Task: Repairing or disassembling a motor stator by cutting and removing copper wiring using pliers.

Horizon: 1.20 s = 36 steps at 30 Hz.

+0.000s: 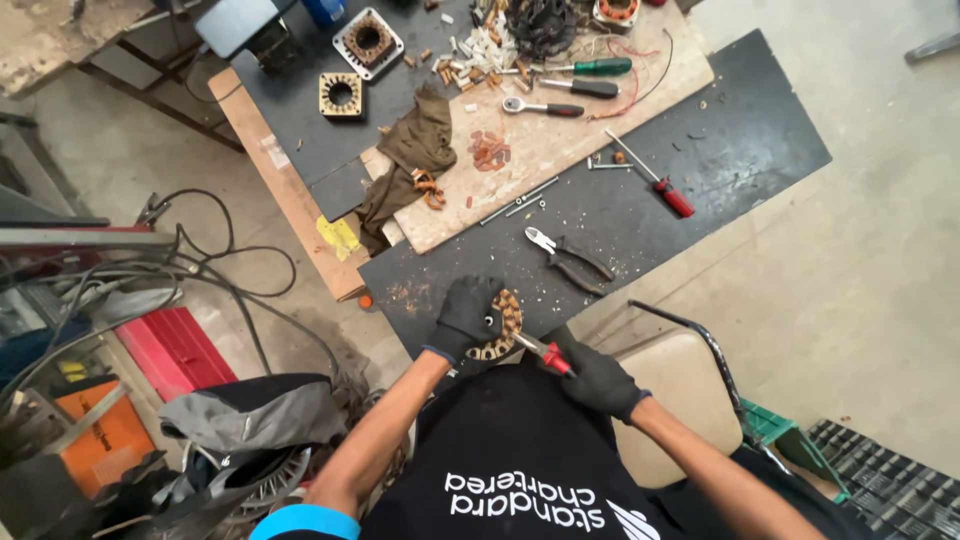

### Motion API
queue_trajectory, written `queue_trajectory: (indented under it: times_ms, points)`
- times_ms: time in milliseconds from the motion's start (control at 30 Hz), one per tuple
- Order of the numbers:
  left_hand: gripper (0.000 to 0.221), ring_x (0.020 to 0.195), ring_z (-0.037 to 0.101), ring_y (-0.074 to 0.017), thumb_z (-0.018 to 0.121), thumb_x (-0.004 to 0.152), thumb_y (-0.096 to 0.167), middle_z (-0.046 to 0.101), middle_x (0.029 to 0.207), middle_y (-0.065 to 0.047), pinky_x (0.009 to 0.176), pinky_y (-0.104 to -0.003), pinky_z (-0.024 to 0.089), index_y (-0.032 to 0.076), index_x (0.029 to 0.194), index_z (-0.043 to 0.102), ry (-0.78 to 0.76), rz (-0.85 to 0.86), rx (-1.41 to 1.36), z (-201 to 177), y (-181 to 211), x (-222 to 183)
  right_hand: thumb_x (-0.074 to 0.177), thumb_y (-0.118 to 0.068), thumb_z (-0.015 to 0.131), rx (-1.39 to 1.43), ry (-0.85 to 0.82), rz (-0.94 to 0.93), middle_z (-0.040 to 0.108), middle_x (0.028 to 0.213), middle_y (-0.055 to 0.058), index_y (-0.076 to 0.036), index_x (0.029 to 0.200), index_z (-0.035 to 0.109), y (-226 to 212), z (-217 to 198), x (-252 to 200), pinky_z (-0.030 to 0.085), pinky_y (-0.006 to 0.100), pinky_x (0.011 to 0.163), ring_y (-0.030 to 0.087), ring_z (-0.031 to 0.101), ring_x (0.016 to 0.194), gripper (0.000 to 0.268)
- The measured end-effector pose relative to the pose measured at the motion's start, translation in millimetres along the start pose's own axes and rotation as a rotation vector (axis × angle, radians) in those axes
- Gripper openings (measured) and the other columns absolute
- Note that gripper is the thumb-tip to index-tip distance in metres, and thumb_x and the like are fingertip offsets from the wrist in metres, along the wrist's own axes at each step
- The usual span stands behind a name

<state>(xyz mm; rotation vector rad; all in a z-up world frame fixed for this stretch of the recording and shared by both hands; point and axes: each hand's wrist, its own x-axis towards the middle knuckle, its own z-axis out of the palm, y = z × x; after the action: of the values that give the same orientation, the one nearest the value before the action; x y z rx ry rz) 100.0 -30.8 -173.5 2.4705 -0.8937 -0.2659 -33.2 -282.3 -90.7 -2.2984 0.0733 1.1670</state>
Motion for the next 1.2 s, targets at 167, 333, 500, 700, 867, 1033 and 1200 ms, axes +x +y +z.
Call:
queue_trajectory:
  times_ms: [167, 333, 500, 700, 867, 1033, 1200]
  points:
    - [0.044, 0.087, 0.065, -0.0352, 0.055, 0.063, 0.036, 0.060, 0.090, -0.008, 0.071, -0.047, 0.058, 0.018, 0.103, 0.059, 0.002, 0.003, 0.029, 28, -4, -19, 0.070, -0.048, 0.078, 0.227, -0.091, 0.269, 0.065, 0.139, 0.007, -0.030, 0.137, 0.045, 6, 15, 9, 0.047, 0.051, 0.110, 0.033, 0.058, 0.133, 0.077]
    - [0.036, 0.088, 0.062, -0.0341, 0.055, 0.062, 0.033, 0.058, 0.090, -0.010, 0.069, -0.045, 0.057, 0.016, 0.094, 0.060, 0.064, 0.011, 0.122, 21, 6, -16, 0.071, -0.054, 0.071, 0.213, -0.115, 0.283, 0.069, 0.134, 0.011, -0.022, 0.134, 0.063, -9, 13, 8, 0.049, 0.047, 0.107, 0.033, 0.062, 0.130, 0.071]
    - [0.039, 0.086, 0.062, -0.0350, 0.056, 0.061, 0.036, 0.057, 0.088, -0.009, 0.068, -0.046, 0.057, 0.015, 0.095, 0.060, 0.041, 0.077, 0.192, 29, 0, -16, 0.080, -0.059, 0.062, 0.048, 0.018, 0.251, 0.070, 0.131, 0.011, -0.022, 0.143, 0.055, -28, 30, -6, 0.049, 0.046, 0.109, 0.031, 0.064, 0.127, 0.073]
    - [0.043, 0.088, 0.061, -0.0351, 0.058, 0.060, 0.040, 0.058, 0.089, -0.010, 0.070, -0.046, 0.054, 0.015, 0.093, 0.063, -0.004, 0.067, 0.205, 36, -5, -10, 0.077, -0.059, 0.063, -0.037, 0.264, 0.247, 0.073, 0.110, 0.000, -0.028, 0.114, 0.061, -1, 79, 19, 0.055, 0.045, 0.099, 0.027, 0.070, 0.114, 0.048]
    - [0.039, 0.084, 0.062, -0.0313, 0.065, 0.055, 0.039, 0.060, 0.082, -0.010, 0.068, -0.043, 0.056, 0.017, 0.087, 0.070, 0.008, 0.072, 0.288, 20, 4, -8, 0.072, -0.056, 0.067, -0.121, 0.428, 0.147, 0.069, 0.102, 0.003, -0.024, 0.108, 0.061, 24, 97, 38, 0.056, 0.045, 0.093, 0.028, 0.069, 0.109, 0.049]
    - [0.031, 0.079, 0.064, -0.0299, 0.064, 0.058, 0.043, 0.064, 0.078, -0.008, 0.068, -0.043, 0.056, 0.018, 0.077, 0.071, 0.050, -0.029, 0.204, 23, 14, -10, 0.074, -0.050, 0.066, -0.081, 0.456, 0.115, 0.069, 0.102, 0.004, -0.023, 0.113, 0.061, 24, 97, 31, 0.055, 0.047, 0.095, 0.029, 0.068, 0.110, 0.049]
    - [0.029, 0.083, 0.070, -0.0264, 0.061, 0.066, 0.034, 0.070, 0.085, -0.001, 0.069, -0.043, 0.058, 0.025, 0.090, 0.074, 0.028, -0.320, 0.203, -36, 64, -29, 0.079, -0.043, 0.064, -0.294, 0.597, 0.159, 0.067, 0.103, 0.004, -0.025, 0.127, 0.060, 8, 96, 21, 0.058, 0.047, 0.088, 0.029, 0.070, 0.103, 0.052]
